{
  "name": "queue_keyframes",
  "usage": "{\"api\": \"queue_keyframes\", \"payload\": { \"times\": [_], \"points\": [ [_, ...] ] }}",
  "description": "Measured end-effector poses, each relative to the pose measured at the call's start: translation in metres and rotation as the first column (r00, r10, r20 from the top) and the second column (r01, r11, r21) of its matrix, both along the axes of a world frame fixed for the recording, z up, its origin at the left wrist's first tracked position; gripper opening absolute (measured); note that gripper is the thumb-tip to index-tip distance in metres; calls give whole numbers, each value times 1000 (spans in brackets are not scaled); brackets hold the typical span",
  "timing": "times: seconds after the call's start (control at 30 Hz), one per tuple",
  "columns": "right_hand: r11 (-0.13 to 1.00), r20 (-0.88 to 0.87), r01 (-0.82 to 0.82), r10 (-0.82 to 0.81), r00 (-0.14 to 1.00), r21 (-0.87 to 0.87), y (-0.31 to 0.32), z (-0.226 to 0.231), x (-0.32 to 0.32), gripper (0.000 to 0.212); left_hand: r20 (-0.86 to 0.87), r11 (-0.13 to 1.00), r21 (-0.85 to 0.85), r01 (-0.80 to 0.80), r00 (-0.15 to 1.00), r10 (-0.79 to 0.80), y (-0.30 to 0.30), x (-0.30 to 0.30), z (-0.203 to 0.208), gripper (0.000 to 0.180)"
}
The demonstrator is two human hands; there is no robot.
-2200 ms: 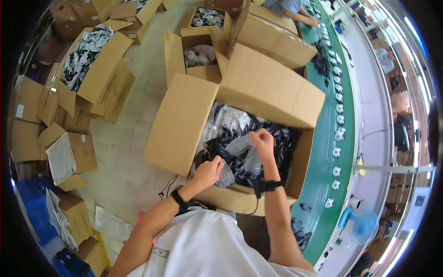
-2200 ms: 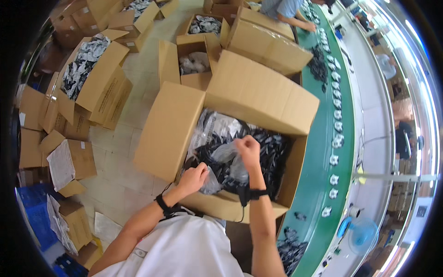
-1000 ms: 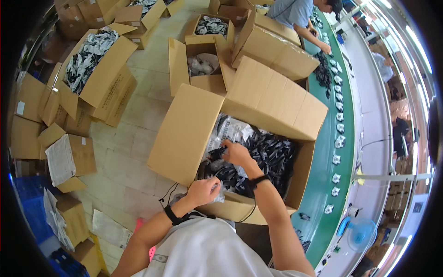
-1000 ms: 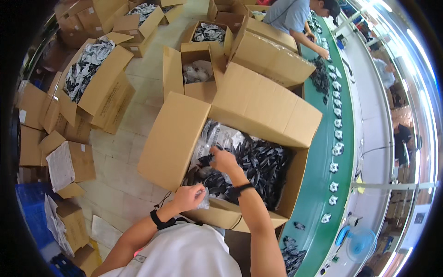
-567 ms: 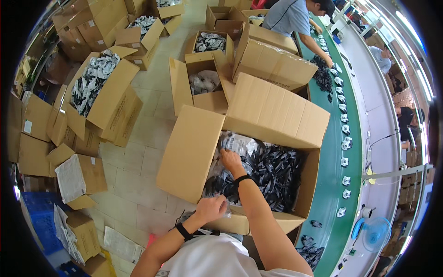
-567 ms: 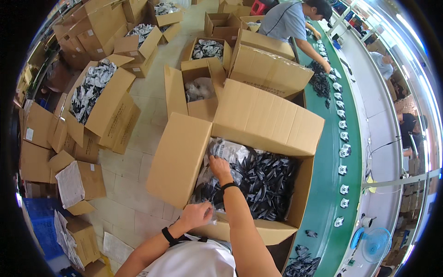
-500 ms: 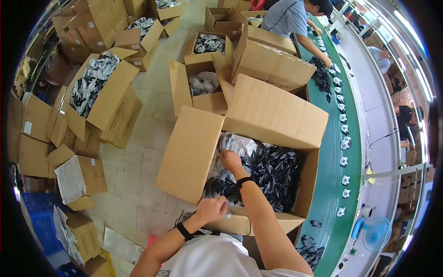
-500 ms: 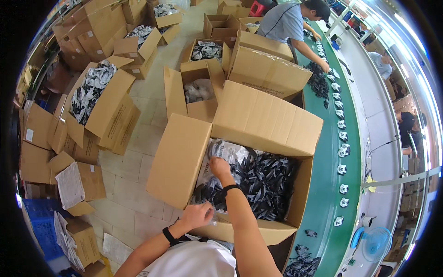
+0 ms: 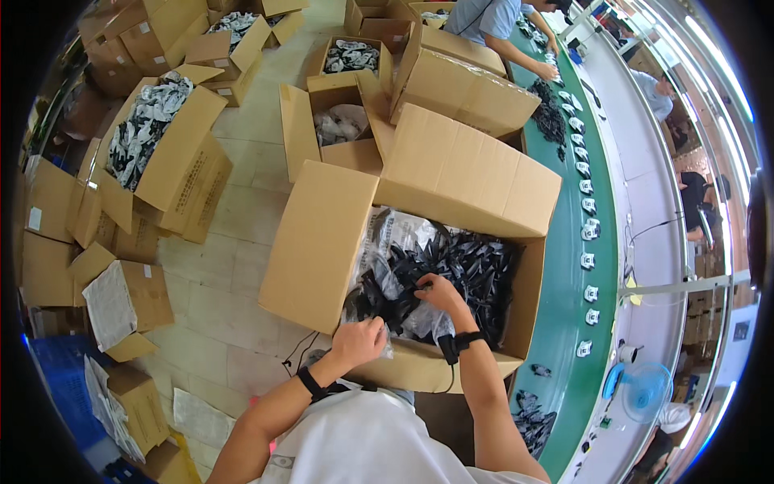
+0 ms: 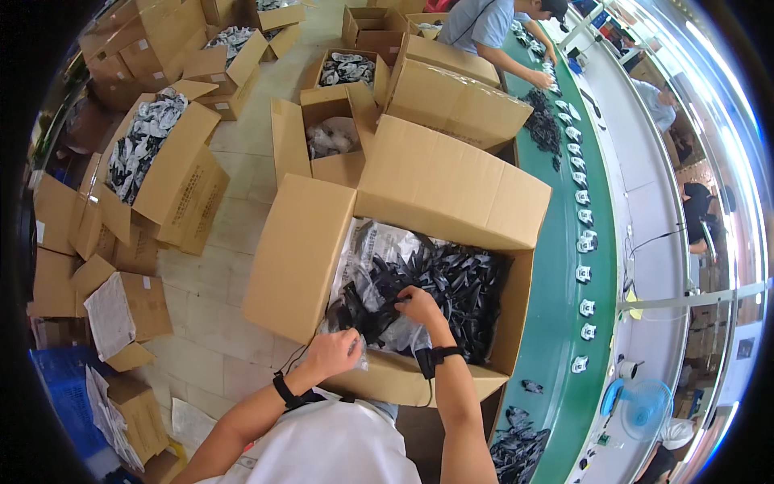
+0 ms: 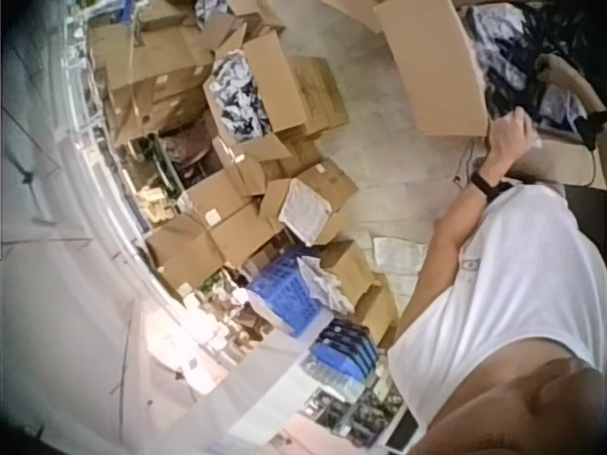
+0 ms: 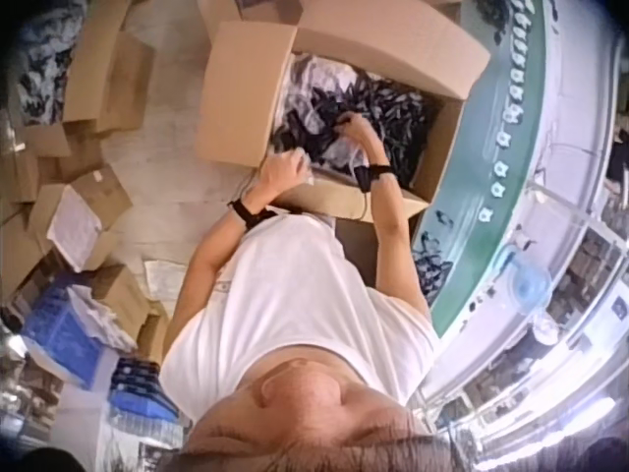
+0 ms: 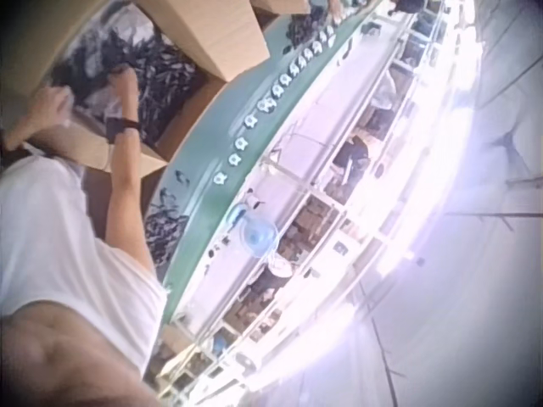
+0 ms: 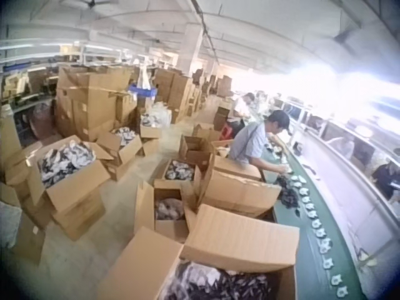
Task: Assembling and checking the bottom shell and side panels of computer mice on a production line.
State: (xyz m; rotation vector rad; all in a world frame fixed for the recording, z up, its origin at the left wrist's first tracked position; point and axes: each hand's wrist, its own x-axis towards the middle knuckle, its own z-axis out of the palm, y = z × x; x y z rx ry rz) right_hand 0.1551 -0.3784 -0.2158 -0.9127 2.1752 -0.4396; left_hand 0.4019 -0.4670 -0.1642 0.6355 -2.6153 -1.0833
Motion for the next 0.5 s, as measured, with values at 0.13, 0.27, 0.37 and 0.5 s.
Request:
{"api": "queue_keyframes", "payload": {
  "times": [0.13,0.27,0.37,0.5],
  "points": [
    [998,-133,59,-59,989,-5,-14,16,-9,21,14,1000,-21,-9,1000,9,2,3,-5,13],
    [945,-56,53,-75,996,-323,-76,11,8,21,77,999,-42,-4,997,7,6,2,-2,13],
    [967,-84,-38,17,996,-251,-120,-9,37,23,69,999,-47,3,998,0,5,2,-3,14],
    [987,-317,-163,151,936,-12,-131,-53,49,27,65,1000,-28,14,998,-12,7,-3,2,14]
  ]
}}
